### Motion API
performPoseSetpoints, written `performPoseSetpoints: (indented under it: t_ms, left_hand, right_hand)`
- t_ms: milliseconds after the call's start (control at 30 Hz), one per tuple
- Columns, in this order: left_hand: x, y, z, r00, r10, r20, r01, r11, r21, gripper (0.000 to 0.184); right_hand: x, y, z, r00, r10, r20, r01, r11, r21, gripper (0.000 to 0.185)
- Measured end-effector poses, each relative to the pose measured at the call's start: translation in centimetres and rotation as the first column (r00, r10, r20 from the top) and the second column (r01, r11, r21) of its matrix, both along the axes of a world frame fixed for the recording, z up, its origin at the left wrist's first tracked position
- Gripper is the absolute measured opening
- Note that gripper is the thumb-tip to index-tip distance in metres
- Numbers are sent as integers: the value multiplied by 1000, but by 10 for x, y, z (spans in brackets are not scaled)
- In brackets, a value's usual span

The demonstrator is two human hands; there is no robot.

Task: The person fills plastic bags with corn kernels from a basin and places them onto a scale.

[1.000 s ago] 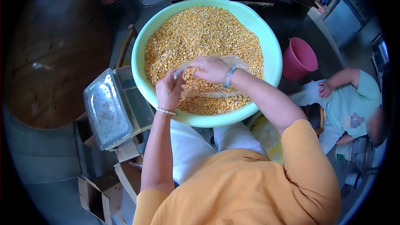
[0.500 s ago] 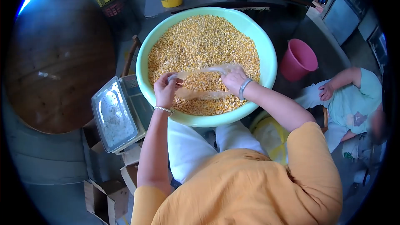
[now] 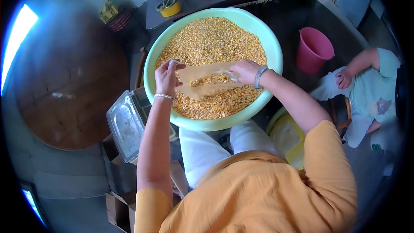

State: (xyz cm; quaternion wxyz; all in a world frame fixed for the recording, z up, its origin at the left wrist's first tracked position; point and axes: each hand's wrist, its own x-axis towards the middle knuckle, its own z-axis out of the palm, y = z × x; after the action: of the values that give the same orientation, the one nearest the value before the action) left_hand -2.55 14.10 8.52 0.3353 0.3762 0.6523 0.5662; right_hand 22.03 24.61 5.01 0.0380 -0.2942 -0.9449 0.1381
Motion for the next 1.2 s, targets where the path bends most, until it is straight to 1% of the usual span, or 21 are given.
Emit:
performPoseSetpoints:
  t_ms: [67,100,167,267,300,400,433,500,633,700,767,800,867,933,967,1000,1033,1067,1133,1167,1200]
  left_hand:
    - [4,6,11,998,26,-62,-26,1000,-7,25]
    - [3,10,16,993,59,-102,-59,998,3,26]
    - [4,13,35,985,45,-167,-40,999,32,25]
    - [7,18,60,977,62,-205,-52,997,55,21]
    - [8,19,66,973,75,-218,-69,997,34,21]
    - [12,18,82,966,101,-240,-96,995,35,22]
    - [12,17,85,964,111,-241,-102,994,47,22]
    - [7,15,88,964,122,-238,-110,992,61,22]
    - [-14,2,80,952,148,-268,-121,986,117,19]
    - [-32,-13,52,927,143,-346,-112,988,109,18]
    - [-39,-36,10,905,91,-416,-85,996,31,18]
    - [-36,-51,-8,903,43,-426,-65,997,-37,18]
    - [-23,-71,-39,875,-3,-484,-81,985,-152,21]
    - [-10,-80,-54,955,27,-296,-103,964,-243,20]
    - [-16,-81,-79,939,82,-333,-132,983,-130,19]
    - [-4,-83,-71,947,145,-286,-183,977,-110,19]
    - [-3,-82,-76,950,139,-280,-165,984,-72,19]
    - [-4,-80,-81,953,132,-274,-147,989,-34,21]
    - [5,-78,-70,954,132,-270,-135,991,8,20]
    - [10,-79,-58,955,130,-268,-160,983,-93,21]
    - [9,-81,-57,903,188,-385,-195,981,22,20]
  right_hand:
    - [4,4,-4,999,36,-38,-34,998,52,20]
    - [4,12,-13,991,-15,-132,21,999,49,18]
    - [0,29,-32,943,-110,-314,126,992,31,16]
    - [1,26,-1,746,-311,-589,171,944,-282,16]
    - [-1,30,4,700,-409,-586,185,896,-404,14]
    - [-6,43,9,590,-525,-614,81,795,-602,11]
    - [-9,45,10,527,-537,-658,-12,770,-638,10]
    - [-10,45,19,419,-613,-670,-137,686,-714,12]
    - [-13,33,34,273,-714,-644,-326,561,-761,14]
    - [-12,24,30,228,-741,-632,-415,513,-751,13]
    - [-2,12,19,359,-708,-609,-377,487,-788,13]
    - [4,6,9,442,-672,-593,-312,505,-805,14]
    - [19,5,-22,542,-661,-520,-209,493,-845,17]
    - [31,1,-27,650,-578,-494,21,663,-748,15]
    - [31,-3,-28,630,-586,-510,188,752,-632,18]
    - [30,-7,-26,612,-585,-533,342,803,-489,22]
    - [28,-18,-9,607,-421,-674,369,901,-229,29]
    - [24,-29,11,627,-257,-735,360,933,-20,33]
    - [9,-52,48,591,-2,-807,196,970,141,28]
    - [-3,-57,45,610,134,-781,71,972,223,29]
    - [-14,-60,46,611,274,-743,-48,949,310,30]
